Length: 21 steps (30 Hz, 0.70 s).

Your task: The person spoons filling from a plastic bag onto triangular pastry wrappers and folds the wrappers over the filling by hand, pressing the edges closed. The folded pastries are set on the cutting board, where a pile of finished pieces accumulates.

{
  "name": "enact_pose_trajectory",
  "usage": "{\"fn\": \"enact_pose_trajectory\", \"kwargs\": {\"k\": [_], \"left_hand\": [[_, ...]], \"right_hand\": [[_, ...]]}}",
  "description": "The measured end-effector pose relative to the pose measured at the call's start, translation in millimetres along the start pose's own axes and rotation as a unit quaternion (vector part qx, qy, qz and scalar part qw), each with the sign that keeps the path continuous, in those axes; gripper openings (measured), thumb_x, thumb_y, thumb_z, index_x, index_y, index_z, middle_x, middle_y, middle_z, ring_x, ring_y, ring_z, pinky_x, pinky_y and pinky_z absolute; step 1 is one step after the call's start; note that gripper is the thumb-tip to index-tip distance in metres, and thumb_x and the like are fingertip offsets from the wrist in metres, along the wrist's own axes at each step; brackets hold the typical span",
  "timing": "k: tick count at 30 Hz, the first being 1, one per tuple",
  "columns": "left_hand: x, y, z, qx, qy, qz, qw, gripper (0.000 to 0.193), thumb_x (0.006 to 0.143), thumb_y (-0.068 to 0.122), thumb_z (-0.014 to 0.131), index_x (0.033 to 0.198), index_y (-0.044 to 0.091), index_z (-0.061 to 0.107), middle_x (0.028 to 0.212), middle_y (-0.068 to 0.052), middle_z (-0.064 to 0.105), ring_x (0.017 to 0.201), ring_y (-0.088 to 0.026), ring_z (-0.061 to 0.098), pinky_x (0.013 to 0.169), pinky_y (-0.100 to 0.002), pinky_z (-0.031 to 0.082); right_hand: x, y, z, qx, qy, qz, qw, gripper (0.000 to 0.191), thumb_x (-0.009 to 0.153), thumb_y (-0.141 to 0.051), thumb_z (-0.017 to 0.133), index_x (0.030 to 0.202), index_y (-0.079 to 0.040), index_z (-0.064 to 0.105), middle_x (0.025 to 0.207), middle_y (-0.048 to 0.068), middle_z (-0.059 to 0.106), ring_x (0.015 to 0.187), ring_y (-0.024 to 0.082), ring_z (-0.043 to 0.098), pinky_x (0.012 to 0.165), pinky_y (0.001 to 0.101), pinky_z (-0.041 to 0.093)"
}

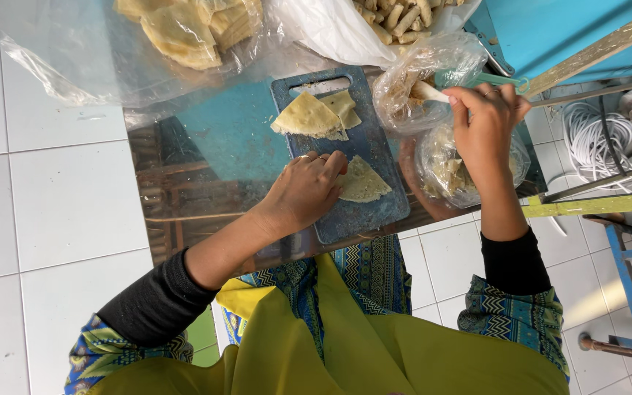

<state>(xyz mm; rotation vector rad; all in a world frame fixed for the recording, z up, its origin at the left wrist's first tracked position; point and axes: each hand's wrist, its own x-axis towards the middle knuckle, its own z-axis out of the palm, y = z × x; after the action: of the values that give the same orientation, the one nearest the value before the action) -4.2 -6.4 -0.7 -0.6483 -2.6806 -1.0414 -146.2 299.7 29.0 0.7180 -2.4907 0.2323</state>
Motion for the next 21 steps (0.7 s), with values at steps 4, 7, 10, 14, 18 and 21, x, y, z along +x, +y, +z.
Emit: {"fn": "enact_pose_trajectory", "kwargs": {"k": [4, 7, 10, 14, 18, 21], "left_hand": [[1, 1, 2, 0.006, -0.016, -0.017, 1.000, 0.031, 0.089, 0.017, 0.071, 0.112, 0.007, 0.053, 0.097, -0.009, 0.067, 0.100, -0.031, 0.064, 0.089, -0.047, 0.049], [0, 1, 2, 0.011, 0.004, -0.003, 1.000, 0.031, 0.089, 0.017, 0.070, 0.113, 0.008, 0.053, 0.101, -0.009, 0.068, 0.101, -0.030, 0.064, 0.090, -0.047, 0.048], [2, 1, 4, 0.015, -0.023, -0.029, 0.999, 0.032, 0.091, 0.019, 0.070, 0.116, 0.009, 0.053, 0.099, -0.008, 0.068, 0.102, -0.030, 0.064, 0.091, -0.048, 0.047], [3, 2, 6, 0.027, -0.029, -0.045, 0.998, 0.034, 0.090, 0.020, 0.070, 0.117, 0.010, 0.051, 0.099, -0.008, 0.069, 0.105, -0.030, 0.064, 0.093, -0.049, 0.046], [4, 7, 5, 0.033, -0.032, -0.060, 0.997, 0.040, 0.089, 0.022, 0.073, 0.119, 0.011, 0.049, 0.102, -0.008, 0.068, 0.107, -0.030, 0.063, 0.094, -0.049, 0.045], [4, 11, 3, 0.031, -0.051, -0.070, 0.996, 0.055, 0.081, 0.030, 0.081, 0.121, 0.011, 0.048, 0.105, -0.009, 0.066, 0.110, -0.029, 0.061, 0.096, -0.048, 0.043]], "right_hand": [[3, 0, 7, 0.063, 0.004, 0.025, 0.998, 0.007, 0.106, -0.011, 0.074, 0.106, -0.015, 0.080, 0.094, 0.000, 0.068, 0.101, 0.024, 0.052, 0.100, 0.0443, 0.028], [7, 11, 13, 0.195, -0.035, 0.160, 0.967, 0.009, 0.106, -0.011, 0.070, 0.108, -0.011, 0.078, 0.082, -0.001, 0.062, 0.080, 0.014, 0.050, 0.078, 0.0339, 0.036], [9, 26, 17, 0.299, -0.036, 0.191, 0.934, 0.013, 0.108, -0.006, 0.065, 0.111, -0.004, 0.078, 0.081, -0.003, 0.062, 0.074, 0.003, 0.053, 0.066, 0.0226, 0.041], [10, 36, 13, 0.376, -0.049, 0.240, 0.894, 0.013, 0.106, -0.006, 0.065, 0.110, -0.002, 0.078, 0.082, -0.004, 0.062, 0.068, 0.001, 0.046, 0.058, 0.0214, 0.034], [1, 29, -9, 0.370, -0.042, 0.242, 0.896, 0.013, 0.105, -0.005, 0.065, 0.111, -0.002, 0.077, 0.082, -0.004, 0.060, 0.064, 0.001, 0.043, 0.055, 0.0212, 0.030], [-17, 6, -29, 0.371, -0.033, 0.203, 0.906, 0.014, 0.108, -0.004, 0.064, 0.114, -0.001, 0.076, 0.087, -0.003, 0.062, 0.072, 0.000, 0.046, 0.060, 0.0195, 0.033]]}}
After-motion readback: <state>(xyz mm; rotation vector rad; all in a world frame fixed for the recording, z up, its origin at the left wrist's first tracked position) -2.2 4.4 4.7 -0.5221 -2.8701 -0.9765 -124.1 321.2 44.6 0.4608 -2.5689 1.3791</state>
